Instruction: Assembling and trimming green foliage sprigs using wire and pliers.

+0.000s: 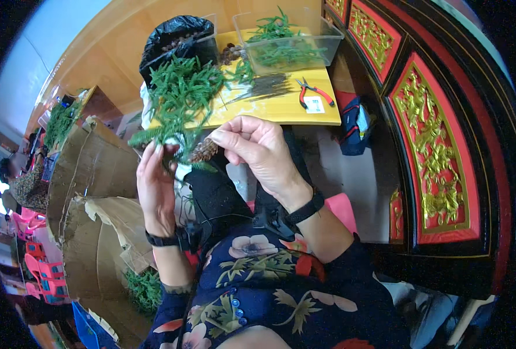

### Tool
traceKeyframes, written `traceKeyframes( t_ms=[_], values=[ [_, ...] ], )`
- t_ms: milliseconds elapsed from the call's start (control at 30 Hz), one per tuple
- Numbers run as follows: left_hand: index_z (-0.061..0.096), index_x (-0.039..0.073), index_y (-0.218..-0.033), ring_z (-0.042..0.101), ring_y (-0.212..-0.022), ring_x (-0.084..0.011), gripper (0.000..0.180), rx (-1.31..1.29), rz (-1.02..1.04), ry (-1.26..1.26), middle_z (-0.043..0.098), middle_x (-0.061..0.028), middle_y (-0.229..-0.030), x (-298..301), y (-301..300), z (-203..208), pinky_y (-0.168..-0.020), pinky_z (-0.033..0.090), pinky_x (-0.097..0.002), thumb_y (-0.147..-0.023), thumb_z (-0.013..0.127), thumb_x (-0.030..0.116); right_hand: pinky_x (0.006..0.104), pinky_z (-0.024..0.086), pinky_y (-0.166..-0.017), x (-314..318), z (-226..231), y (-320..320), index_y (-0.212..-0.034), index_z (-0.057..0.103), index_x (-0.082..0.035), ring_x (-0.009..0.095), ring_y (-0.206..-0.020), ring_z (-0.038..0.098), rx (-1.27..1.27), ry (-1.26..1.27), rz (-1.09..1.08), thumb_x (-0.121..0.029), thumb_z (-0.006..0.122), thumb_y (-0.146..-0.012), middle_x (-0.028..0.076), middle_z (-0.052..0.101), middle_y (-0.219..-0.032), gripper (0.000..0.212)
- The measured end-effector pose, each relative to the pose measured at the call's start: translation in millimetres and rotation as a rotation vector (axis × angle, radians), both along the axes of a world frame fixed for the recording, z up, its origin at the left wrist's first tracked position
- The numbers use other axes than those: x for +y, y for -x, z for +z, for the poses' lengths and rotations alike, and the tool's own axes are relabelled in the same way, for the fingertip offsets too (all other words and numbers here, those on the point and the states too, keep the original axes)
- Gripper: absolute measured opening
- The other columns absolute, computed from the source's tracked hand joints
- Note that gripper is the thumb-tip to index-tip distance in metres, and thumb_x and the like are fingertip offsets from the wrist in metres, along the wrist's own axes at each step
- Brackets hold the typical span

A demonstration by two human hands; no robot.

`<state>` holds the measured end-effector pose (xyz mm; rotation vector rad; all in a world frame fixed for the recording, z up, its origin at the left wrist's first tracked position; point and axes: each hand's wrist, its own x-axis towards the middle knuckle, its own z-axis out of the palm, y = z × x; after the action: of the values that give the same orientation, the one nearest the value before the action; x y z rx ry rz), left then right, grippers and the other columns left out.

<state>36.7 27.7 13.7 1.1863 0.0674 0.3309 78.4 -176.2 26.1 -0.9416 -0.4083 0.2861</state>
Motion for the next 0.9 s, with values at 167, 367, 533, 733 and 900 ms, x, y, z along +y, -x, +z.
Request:
traceKeyframes(
  t_ms=[167, 367, 533, 733, 900],
  values=[
    [0.059, 0.005, -0.100, 0.058, -0.090, -0.0159, 0.016, -0.003, -0.082, 0.309, 0.061, -0.0050, -0.092, -10, 13, -15, -0.067, 0.042, -0.0274, -0.089, 0.057, 0.016, 0.0166, 0.040, -0.058, 5, -7, 8, -0.090, 0.064, 0.001, 0.004, -0.064, 0.050, -0.119, 0.167, -0.094, -0.009, 0.062, -0.086, 0.006, 0.066, -0.092, 0.010],
    [0.059, 0.005, -0.095, 0.057, -0.095, -0.0174, 0.014, 0.021, -0.095, 0.471, 0.061, -0.0057, -0.093, -7, 17, -14, -0.070, 0.044, -0.0296, -0.089, 0.058, 0.018, 0.0182, 0.047, -0.069, 7, -6, 8, -0.091, 0.065, 0.002, 0.005, -0.075, 0.057, -0.185, 0.327, -0.064, -0.005, 0.063, -0.085, 0.005, 0.066, -0.087, 0.010],
    [0.059, 0.006, -0.099, 0.059, -0.092, -0.0169, 0.015, 0.036, -0.010, 0.343, 0.063, -0.0049, -0.095, -16, 22, -8, -0.071, 0.044, -0.0300, -0.088, 0.059, 0.016, 0.0189, 0.048, -0.072, 5, 1, 18, -0.090, 0.064, 0.002, 0.005, -0.075, 0.059, -0.164, 0.309, -0.039, -0.004, 0.064, -0.084, 0.004, 0.065, -0.085, 0.008],
    [0.059, 0.006, -0.105, 0.060, -0.088, -0.0156, 0.020, -0.012, -0.045, 0.297, 0.064, -0.0043, -0.096, -17, 27, -8, -0.071, 0.044, -0.0292, -0.086, 0.059, 0.010, 0.0154, 0.042, -0.055, 9, 0, 23, -0.086, 0.063, 0.001, 0.001, -0.060, 0.054, -0.248, 0.346, -0.115, -0.005, 0.064, -0.084, 0.000, 0.063, -0.074, 0.006],
    [0.058, 0.005, -0.106, 0.059, -0.086, -0.0147, 0.021, 0.002, -0.050, 0.273, 0.063, -0.0043, -0.094, -26, 28, -4, -0.071, 0.044, -0.0282, -0.085, 0.059, 0.008, 0.0157, 0.031, -0.042, 13, 4, 33, -0.082, 0.062, 0.000, -0.001, -0.047, 0.046, -0.220, 0.441, -0.161, -0.007, 0.065, -0.083, -0.003, 0.058, -0.060, 0.007]
  ],
)
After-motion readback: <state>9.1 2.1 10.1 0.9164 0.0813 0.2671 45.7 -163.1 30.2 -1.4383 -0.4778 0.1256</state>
